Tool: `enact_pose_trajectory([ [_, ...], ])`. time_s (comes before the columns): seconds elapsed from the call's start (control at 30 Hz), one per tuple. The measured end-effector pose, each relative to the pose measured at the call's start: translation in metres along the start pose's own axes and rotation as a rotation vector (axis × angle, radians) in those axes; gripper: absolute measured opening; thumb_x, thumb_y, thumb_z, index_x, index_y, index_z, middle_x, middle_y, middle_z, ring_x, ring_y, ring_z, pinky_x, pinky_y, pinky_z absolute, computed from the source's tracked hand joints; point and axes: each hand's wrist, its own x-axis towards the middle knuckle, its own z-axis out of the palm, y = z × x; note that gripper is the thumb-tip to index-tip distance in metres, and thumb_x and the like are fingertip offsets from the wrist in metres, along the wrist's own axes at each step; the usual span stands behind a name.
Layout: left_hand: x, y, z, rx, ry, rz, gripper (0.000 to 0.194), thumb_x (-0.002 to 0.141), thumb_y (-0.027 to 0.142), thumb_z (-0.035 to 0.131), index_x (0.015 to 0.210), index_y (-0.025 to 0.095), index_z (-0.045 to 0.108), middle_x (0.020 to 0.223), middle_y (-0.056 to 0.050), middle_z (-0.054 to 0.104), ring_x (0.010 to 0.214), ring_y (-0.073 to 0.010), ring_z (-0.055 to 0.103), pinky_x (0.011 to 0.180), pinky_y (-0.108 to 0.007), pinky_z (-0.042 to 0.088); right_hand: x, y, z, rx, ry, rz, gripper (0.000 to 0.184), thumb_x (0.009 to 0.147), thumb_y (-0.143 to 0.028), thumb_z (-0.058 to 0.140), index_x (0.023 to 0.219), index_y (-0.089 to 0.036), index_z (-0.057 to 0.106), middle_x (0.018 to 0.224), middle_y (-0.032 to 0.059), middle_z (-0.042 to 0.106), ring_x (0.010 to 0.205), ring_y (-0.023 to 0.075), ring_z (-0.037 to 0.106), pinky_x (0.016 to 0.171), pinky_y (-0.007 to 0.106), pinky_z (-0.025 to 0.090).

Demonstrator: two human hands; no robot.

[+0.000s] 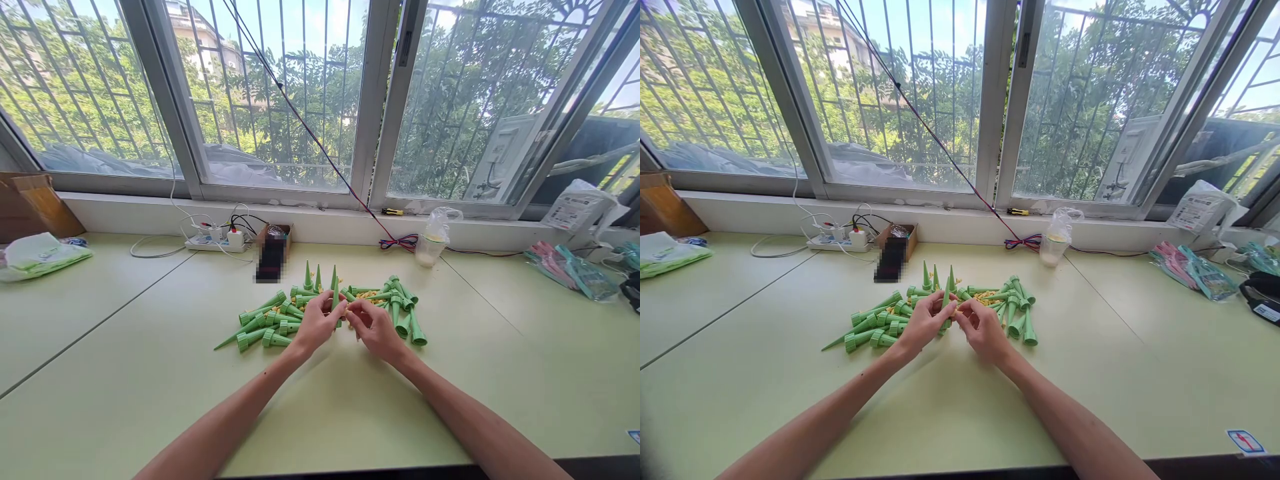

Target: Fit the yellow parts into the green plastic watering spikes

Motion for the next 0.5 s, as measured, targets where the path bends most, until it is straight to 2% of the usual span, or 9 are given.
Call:
enact_pose_trajectory([
  [0.33, 0.0002, -0.0026, -0.0002, 0.025, 0.005, -0.008, 0.029, 0.078, 0.041, 0.065, 0.089, 0.014, 0.062, 0.061, 0.002, 0.053, 0.056, -0.0115, 0.049, 0.053, -0.022, 0.040, -0.0001, 0.0023, 0.0002, -0.007, -0.008, -0.007, 0.031, 0.095, -0.046, 0.049, 0.088, -0.018, 0.060, 0.066, 0.0014, 0.060, 0.049, 0.0122, 0.053, 0.048, 0.024, 0.044],
  [0.5, -0.0006, 0.0002, 0.0000, 0.061, 0.016, 0.003, 0.026, 0.080, 0.039, 0.062, 0.088, 0.014, 0.062, 0.057, 0.004, 0.047, 0.052, -0.0093, 0.043, 0.048, -0.020, 0.032, -0.0004, 0.0014, -0.0004, -0.021, -0.011, -0.007, 0.028, 0.093, -0.045, 0.054, 0.094, -0.018, 0.060, 0.065, -0.0004, 0.058, 0.047, 0.0117, 0.052, 0.046, 0.023, 0.042],
])
